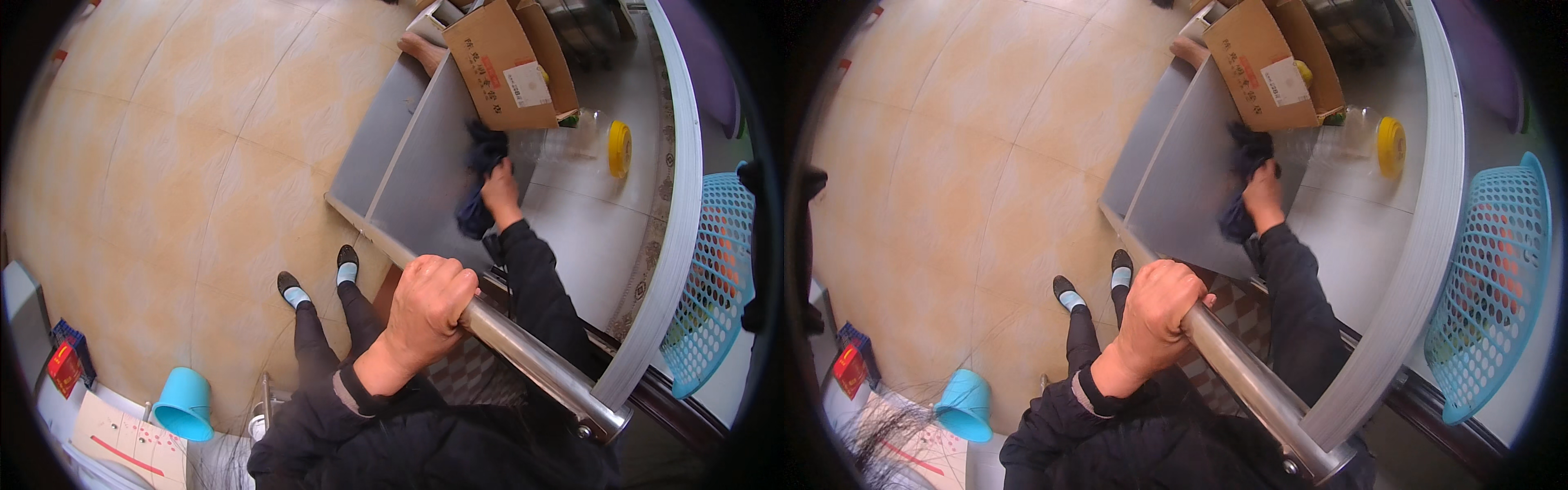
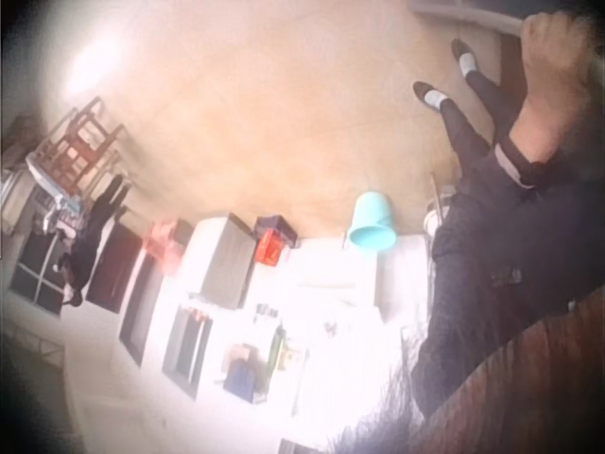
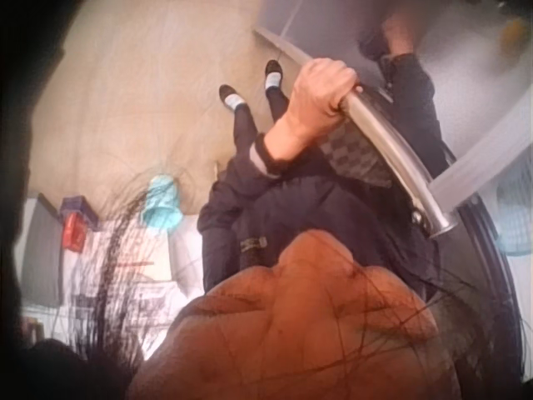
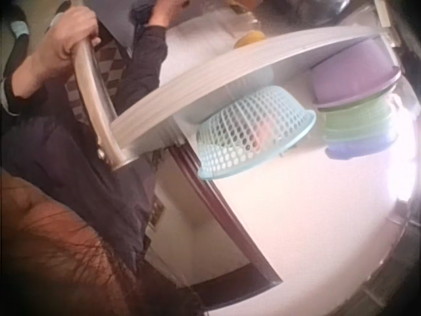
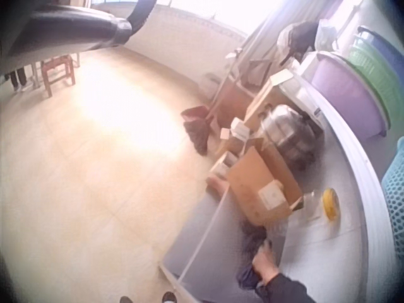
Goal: The person cleans a kitchen area using a cloth. They wipe a wooden cabinet door, then a metal countertop, moving a box of fruit and a plastic bag aside to reach the surface. They dip the cloth into a bucket of water, wring it, and continue wiping the countertop and its metal frame.
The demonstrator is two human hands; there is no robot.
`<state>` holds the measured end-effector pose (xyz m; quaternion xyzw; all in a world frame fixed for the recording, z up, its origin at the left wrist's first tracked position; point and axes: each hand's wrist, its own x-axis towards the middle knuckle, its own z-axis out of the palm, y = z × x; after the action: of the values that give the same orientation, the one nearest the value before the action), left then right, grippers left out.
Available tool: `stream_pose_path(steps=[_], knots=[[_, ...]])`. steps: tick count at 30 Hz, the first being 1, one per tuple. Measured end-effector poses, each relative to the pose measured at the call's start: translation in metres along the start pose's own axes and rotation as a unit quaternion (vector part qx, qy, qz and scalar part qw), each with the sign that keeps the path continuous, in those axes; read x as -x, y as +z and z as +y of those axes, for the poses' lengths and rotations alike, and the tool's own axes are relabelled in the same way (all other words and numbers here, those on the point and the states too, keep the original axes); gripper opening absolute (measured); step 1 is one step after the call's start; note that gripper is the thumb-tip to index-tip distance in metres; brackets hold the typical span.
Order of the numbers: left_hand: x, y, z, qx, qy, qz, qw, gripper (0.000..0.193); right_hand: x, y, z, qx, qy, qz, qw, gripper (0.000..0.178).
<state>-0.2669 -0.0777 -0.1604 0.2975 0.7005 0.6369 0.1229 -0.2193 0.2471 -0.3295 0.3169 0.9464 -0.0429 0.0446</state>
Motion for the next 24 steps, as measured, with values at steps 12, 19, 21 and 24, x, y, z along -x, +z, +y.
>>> stream_pose_path(steps=[12, 19, 21, 24], knots=[[-0.001, 0.000, 0.002, -0.002, -0.008, 0.005, 1.000, 0.022, 0.092, 0.006, -0.038, -0.040, -0.166, -0.051, 0.984, 0.029], [-0.001, -0.003, 0.001, 0.014, -0.009, -0.010, 1.000, 0.021, 0.034, -0.007, 0.059, 0.110, 0.041, -0.066, 0.991, 0.033], [0.000, -0.003, 0.000, 0.014, -0.010, -0.006, 1.000, 0.021, 0.010, -0.007, 0.079, 0.101, 0.087, -0.045, 0.990, 0.034], [0.002, -0.001, 0.000, 0.009, -0.010, -0.008, 1.000, 0.021, 0.017, 0.008, 0.078, 0.117, 0.122, -0.068, 0.983, 0.040]])
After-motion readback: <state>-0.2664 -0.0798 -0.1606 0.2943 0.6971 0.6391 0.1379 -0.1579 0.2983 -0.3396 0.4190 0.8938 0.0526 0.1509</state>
